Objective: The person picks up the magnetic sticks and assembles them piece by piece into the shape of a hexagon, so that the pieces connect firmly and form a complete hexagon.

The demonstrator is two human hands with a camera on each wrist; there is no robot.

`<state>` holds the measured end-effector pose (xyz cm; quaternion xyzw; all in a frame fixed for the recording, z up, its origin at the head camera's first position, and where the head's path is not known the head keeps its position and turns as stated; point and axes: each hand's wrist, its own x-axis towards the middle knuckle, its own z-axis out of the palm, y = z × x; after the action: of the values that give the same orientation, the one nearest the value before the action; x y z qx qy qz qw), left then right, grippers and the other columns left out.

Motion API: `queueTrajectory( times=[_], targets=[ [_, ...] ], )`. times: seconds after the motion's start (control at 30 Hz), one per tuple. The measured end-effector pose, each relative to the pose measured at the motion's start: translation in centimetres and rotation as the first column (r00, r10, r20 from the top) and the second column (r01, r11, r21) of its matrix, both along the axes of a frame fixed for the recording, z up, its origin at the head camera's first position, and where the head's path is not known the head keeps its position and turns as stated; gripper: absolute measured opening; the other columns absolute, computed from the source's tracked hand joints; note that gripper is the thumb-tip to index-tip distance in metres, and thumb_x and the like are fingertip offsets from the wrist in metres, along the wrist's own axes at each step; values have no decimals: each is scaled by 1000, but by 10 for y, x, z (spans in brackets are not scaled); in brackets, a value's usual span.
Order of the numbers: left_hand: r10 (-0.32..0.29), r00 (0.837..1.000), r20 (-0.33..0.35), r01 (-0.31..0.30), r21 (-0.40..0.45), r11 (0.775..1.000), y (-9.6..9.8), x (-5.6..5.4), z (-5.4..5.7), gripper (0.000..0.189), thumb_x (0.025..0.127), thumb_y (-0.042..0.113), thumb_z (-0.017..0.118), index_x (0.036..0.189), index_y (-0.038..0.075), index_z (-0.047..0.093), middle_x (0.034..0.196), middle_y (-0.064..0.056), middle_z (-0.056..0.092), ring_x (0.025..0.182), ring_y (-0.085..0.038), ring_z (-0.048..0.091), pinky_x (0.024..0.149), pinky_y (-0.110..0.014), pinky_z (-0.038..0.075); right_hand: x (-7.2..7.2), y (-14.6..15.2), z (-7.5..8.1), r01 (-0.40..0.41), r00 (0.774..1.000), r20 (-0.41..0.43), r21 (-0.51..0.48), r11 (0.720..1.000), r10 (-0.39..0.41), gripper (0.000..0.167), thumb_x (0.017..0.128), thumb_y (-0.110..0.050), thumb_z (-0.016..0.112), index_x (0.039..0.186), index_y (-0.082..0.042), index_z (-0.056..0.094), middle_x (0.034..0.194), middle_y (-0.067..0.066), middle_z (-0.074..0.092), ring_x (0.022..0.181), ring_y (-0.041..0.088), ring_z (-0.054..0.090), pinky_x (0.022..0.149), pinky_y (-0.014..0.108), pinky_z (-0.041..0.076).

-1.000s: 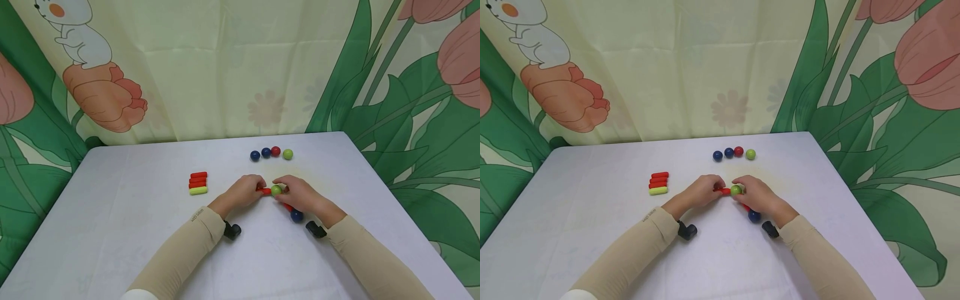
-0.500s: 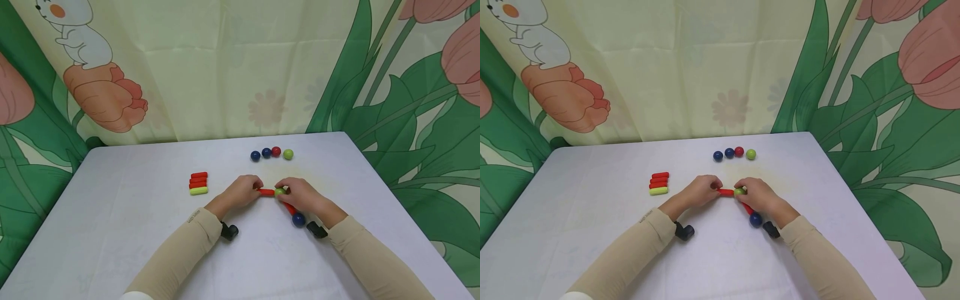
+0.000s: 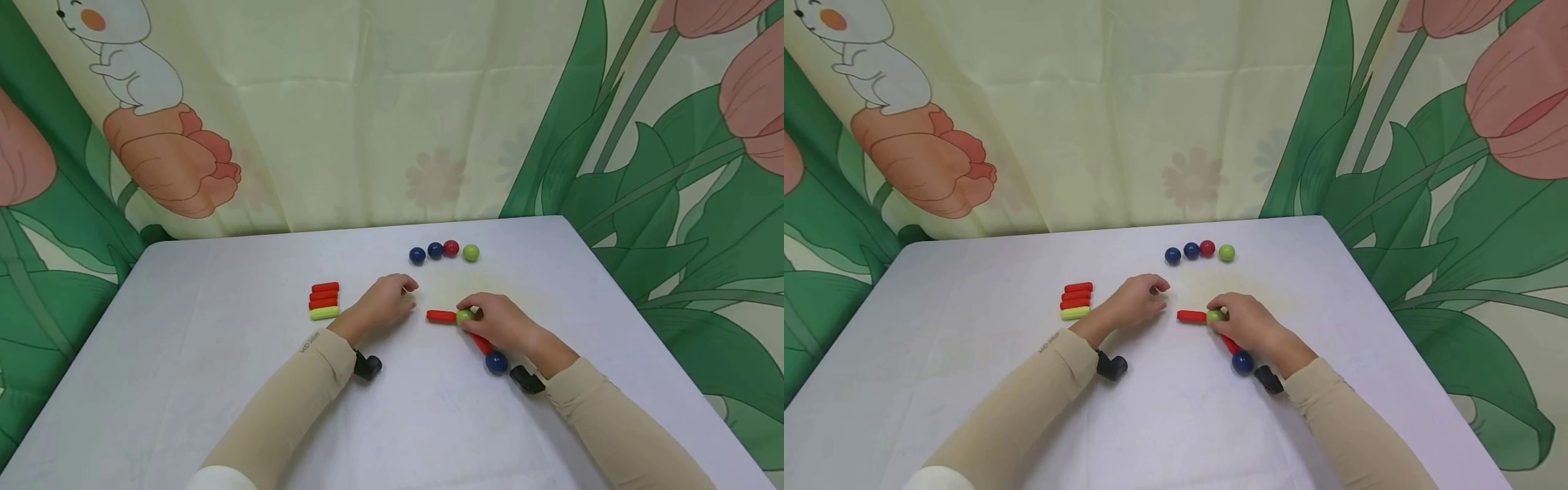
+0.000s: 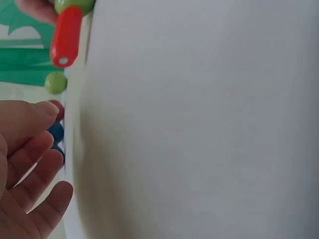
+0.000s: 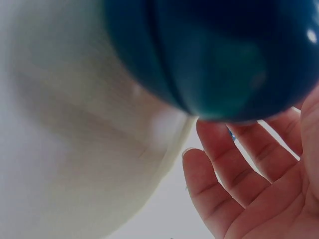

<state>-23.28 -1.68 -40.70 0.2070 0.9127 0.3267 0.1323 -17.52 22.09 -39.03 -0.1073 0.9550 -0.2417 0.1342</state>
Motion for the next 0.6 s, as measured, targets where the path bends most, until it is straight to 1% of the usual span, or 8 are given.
queueTrajectory(
  times=[0.07, 0.17, 0.27, 0.4, 0.6],
  targets=[
    [11, 1000, -1, -11, 7, 1000, 2, -7, 3, 34, 95, 11, 67, 128, 4, 62, 120, -7, 63, 112, -23, 57, 100, -35, 46, 1, 2, 0, 2, 1000, 1, 1, 1000, -2, 36, 93, -20, 72, 127, -9, 66, 117, 8, 63, 96, 24, 56, 80, 34, 54],
    [13, 1000, -16, -13, 4, 1000, 5, -19, 8, 37, 96, 11, 68, 131, 3, 61, 124, -9, 63, 114, -24, 57, 101, -35, 45, 1, 5, 0, 5, 1000, 2, -2, 1000, -5, 36, 93, -20, 72, 127, -9, 66, 115, 7, 64, 96, 23, 56, 79, 34, 54],
    [6, 999, -45, -6, -9, 1000, 7, -30, 13, 39, 96, 12, 68, 133, 3, 60, 126, -10, 62, 116, -25, 57, 101, -35, 45, 2, 7, -1, 10, 1000, 7, -8, 1000, -10, 36, 93, -19, 72, 127, -9, 66, 114, 7, 64, 95, 23, 56, 78, 34, 54],
    [2, 996, -85, -5, -36, 999, 10, -41, 20, 43, 96, 13, 69, 135, 2, 58, 130, -12, 60, 117, -25, 56, 103, -36, 44, 3, 9, -1, 20, 1000, 14, -5, 1000, -20, 35, 93, -19, 72, 127, -9, 66, 115, 7, 64, 96, 23, 56, 79, 34, 54],
    [40, 994, -100, -47, -65, 997, 12, -56, 25, 43, 96, 12, 68, 136, 3, 58, 131, -11, 60, 119, -25, 55, 105, -37, 43, 5, 11, 1, 21, 1000, 12, -6, 1000, -21, 36, 93, -20, 73, 127, -10, 66, 115, 6, 64, 96, 23, 56, 79, 34, 54]
  ],
)
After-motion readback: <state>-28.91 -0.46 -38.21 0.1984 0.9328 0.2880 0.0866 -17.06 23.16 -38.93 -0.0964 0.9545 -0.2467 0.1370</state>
